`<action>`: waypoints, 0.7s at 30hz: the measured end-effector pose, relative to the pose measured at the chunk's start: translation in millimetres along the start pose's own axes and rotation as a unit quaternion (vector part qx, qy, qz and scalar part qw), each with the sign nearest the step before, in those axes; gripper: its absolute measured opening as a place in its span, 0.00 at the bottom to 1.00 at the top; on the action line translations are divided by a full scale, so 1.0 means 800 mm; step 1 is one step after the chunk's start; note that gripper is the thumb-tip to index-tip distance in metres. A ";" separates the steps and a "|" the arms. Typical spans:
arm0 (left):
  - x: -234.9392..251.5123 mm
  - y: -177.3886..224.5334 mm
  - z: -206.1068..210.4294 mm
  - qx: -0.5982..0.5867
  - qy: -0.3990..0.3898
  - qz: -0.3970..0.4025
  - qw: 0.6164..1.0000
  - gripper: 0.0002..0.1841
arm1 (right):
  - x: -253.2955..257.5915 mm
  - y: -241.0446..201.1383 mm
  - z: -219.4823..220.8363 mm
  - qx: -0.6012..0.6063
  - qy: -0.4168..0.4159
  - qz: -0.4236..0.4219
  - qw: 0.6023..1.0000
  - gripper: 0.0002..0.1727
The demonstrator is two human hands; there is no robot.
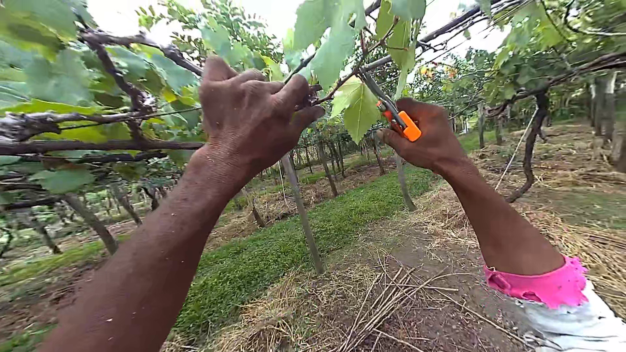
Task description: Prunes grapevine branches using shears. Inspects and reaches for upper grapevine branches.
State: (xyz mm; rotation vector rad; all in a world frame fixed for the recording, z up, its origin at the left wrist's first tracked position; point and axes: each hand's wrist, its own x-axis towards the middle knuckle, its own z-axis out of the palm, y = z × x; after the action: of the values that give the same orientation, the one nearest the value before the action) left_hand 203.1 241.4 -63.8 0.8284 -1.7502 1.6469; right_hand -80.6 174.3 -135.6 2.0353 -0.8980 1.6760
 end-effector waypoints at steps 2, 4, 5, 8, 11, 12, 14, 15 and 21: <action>0.000 0.000 0.001 0.003 0.005 0.004 1.000 0.26 | -0.009 -0.009 0.001 -0.010 0.027 -0.019 0.999 0.17; 0.000 -0.001 0.001 0.002 0.016 0.008 1.000 0.24 | -0.017 -0.014 0.003 -0.004 0.037 -0.025 0.999 0.15; 0.000 0.000 0.002 0.001 0.021 0.011 1.000 0.23 | -0.018 -0.015 0.003 0.003 0.037 -0.020 0.999 0.15; 0.002 0.002 0.003 0.000 0.039 0.009 0.999 0.19 | -0.021 -0.018 0.006 0.091 0.077 0.027 0.992 0.13; 0.000 0.002 0.005 -0.010 0.064 -0.006 0.998 0.23 | -0.030 -0.036 0.019 0.212 0.203 0.024 0.956 0.12; -0.001 0.001 0.007 -0.016 0.073 -0.004 0.997 0.23 | -0.029 -0.041 0.025 0.210 0.243 -0.030 0.946 0.15; -0.004 -0.001 0.011 -0.021 0.093 0.005 0.995 0.22 | -0.017 -0.054 0.035 0.194 0.278 -0.119 0.933 0.24; -0.008 -0.003 0.014 -0.017 0.106 0.007 0.994 0.21 | -0.011 -0.065 0.042 0.194 0.280 -0.124 0.932 0.25; 0.008 0.003 0.025 0.004 0.126 -0.028 0.992 0.09 | 0.003 -0.160 0.097 0.434 0.255 0.108 0.857 0.12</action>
State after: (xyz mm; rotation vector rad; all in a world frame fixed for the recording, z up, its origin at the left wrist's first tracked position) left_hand 197.3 220.9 -61.8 0.6357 -1.5328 1.6449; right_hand 61.8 218.9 -135.8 1.7608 -0.1642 2.9377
